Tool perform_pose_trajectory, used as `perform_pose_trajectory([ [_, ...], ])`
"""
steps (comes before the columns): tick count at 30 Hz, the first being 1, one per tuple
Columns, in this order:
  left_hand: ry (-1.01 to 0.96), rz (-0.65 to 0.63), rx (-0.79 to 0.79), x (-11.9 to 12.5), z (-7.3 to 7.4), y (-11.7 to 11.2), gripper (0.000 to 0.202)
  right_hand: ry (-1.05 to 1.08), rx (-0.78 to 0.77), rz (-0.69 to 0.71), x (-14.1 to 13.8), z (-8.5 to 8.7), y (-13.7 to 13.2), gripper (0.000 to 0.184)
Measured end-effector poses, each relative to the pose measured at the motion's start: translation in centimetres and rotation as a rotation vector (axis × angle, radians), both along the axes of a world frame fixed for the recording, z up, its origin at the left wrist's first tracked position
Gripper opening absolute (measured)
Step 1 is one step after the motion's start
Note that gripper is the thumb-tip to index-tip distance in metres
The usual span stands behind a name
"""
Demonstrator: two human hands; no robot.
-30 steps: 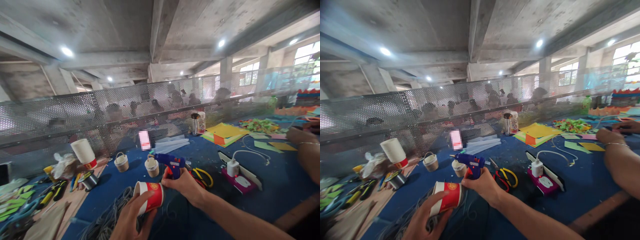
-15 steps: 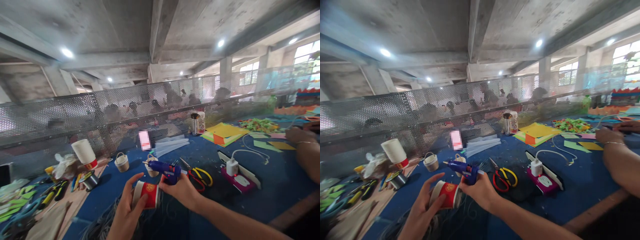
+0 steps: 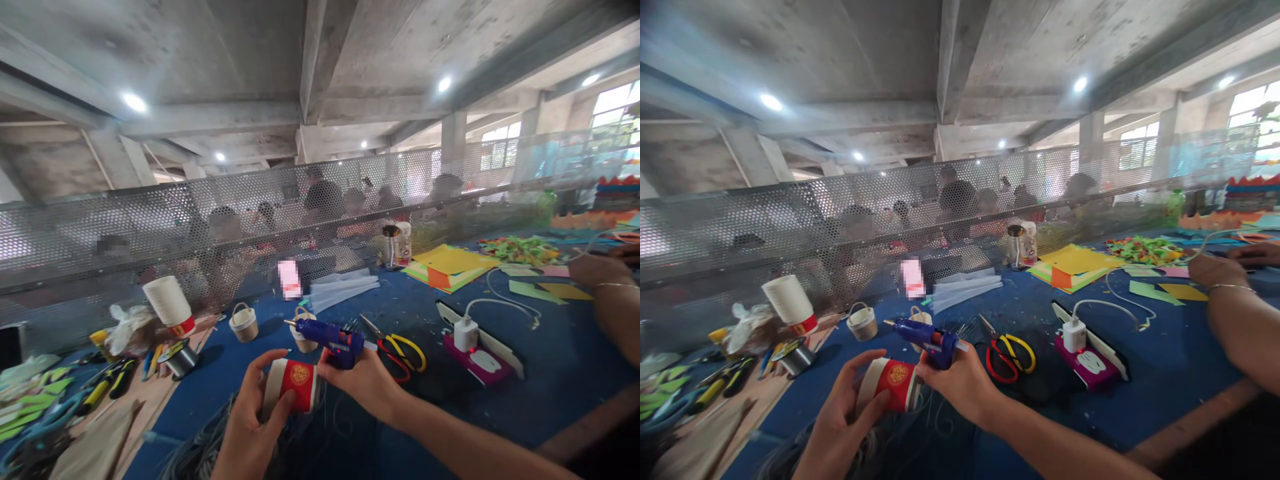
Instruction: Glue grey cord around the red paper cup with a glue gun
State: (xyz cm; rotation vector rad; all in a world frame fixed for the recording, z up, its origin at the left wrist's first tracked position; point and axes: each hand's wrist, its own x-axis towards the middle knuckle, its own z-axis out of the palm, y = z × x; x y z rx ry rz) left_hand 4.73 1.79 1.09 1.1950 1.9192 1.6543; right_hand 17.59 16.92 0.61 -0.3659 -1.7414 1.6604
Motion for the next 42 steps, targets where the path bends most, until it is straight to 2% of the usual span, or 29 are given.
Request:
perform_pose_trajectory([
  [4, 0.072, 0.027, -0.004, 0.2, 0.2, -0.2, 0.055, 0.015, -0.015, -0.001, -0.1, 0.0, 0.2, 0.009],
  [11, 0.189, -0.01, -0.036, -0.5, -0.2, -0.3, 0.044, 0.038, -0.136, 0.053, 0.1, 0.6, 0.1, 0.013],
  [18, 0.248, 0.003, 0.001, -0.4, -0.3, -0.6, 0.039, 0.042, -0.077, 0.109, -0.1, -0.5, 1.1, 0.011],
  [22, 0.212, -0.011, 0.01, -0.2, 0.1, -0.6, 0.041, 0.046, -0.087, 0.136, 0.0, -0.4, 1.2, 0.013],
  [27, 0.045, -0.039, 0.004, 0.5, 0.6, -0.3, 0.052, 0.026, -0.135, 0.076, 0.0, 0.0, 1.1, 0.017],
  [32, -0.131, 0.004, 0.006, 1.0, 1.2, 0.2, 0.056, 0.033, -0.123, 0.071, -0.2, -0.2, 0.8, 0.018],
  [36, -0.15, 0.008, -0.03, 0.6, 1.2, 0.6, 0.058, 0.019, -0.142, 0.092, -0.2, 0.1, 0.4, 0.022],
  [42, -0.133, 0.045, 0.039, 0.4, 1.0, 0.6, 0.057, 0.072, -0.207, 0.128, -0.3, 0.1, 0.1, 0.031],
])
